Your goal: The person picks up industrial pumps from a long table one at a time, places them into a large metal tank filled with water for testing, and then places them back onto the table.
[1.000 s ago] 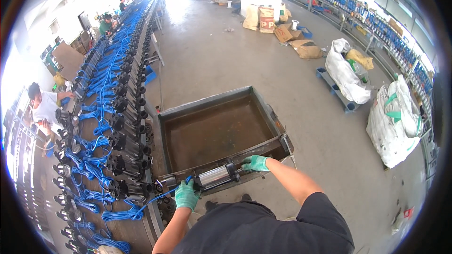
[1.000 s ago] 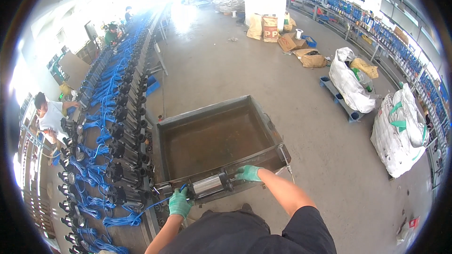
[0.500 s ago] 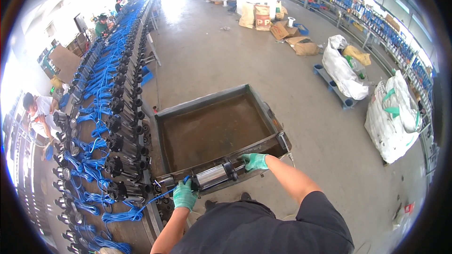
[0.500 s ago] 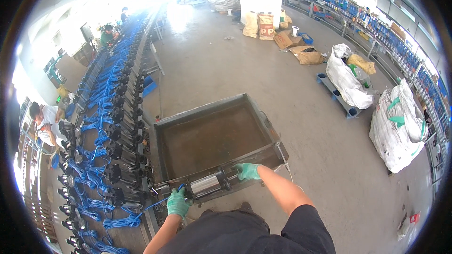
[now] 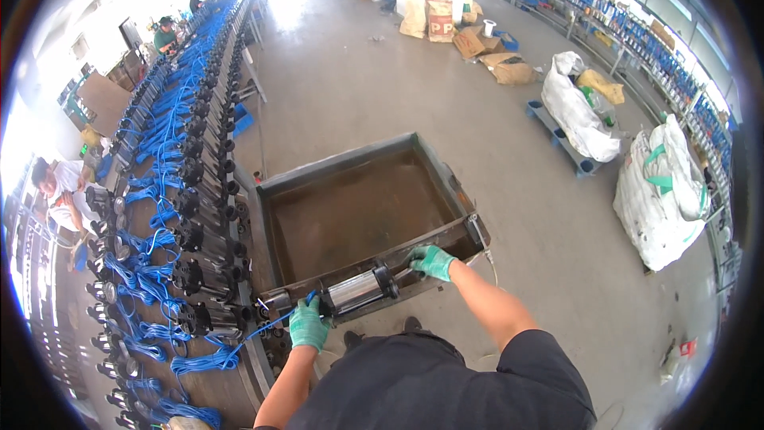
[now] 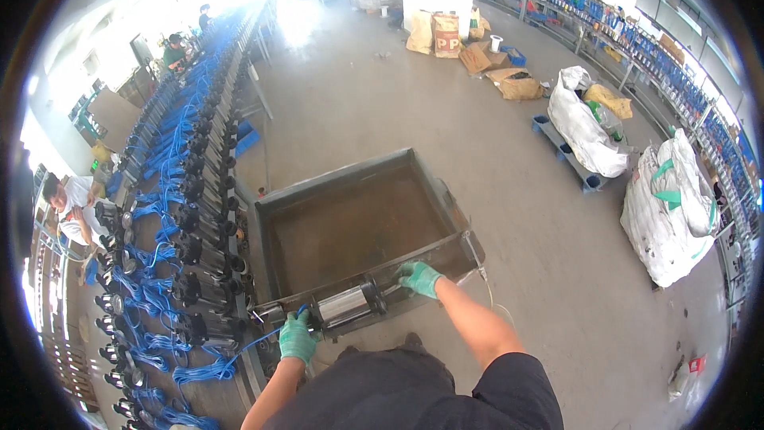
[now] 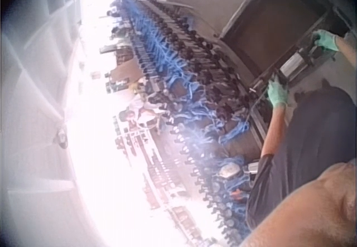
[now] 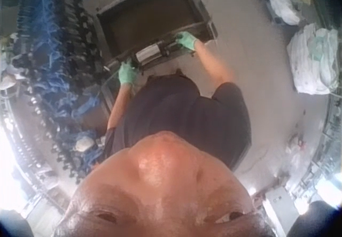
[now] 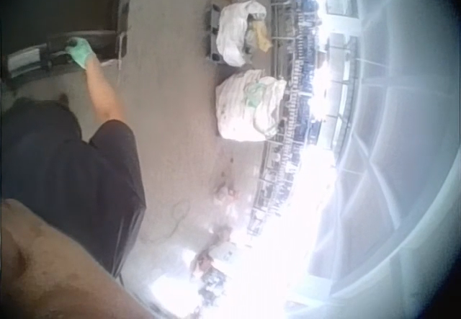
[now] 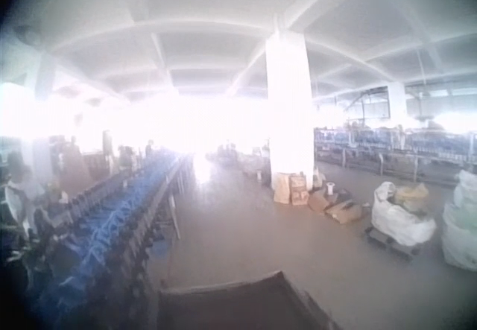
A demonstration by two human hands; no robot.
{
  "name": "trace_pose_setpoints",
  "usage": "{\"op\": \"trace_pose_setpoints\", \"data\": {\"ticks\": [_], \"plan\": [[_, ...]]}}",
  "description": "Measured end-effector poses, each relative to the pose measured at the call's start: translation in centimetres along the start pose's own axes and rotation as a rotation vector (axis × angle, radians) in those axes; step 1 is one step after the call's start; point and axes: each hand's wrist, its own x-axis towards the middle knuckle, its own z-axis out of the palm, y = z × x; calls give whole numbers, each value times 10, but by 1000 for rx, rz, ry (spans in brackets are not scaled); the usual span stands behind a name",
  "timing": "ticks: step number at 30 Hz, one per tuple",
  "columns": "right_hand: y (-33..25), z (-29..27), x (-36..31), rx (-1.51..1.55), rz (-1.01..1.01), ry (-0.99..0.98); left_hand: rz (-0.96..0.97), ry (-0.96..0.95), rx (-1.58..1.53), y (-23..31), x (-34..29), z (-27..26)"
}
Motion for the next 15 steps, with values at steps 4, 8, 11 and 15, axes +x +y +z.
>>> {"op": "trace_pose_setpoints", "data": {"ticks": [4,8,11,15], "plan": [[31,-18,-18,174,17,398,-40,41,-173,3,8,-1],[55,-37,-47,772,25,803,-137,228,-1139,-40,20,26],[81,-63,-59,913,95,1026,-428,291,-1167,-43,24,4],[96,-85,-40,1103,105,1207,-586,86,-1287,-75,16,12]]}}
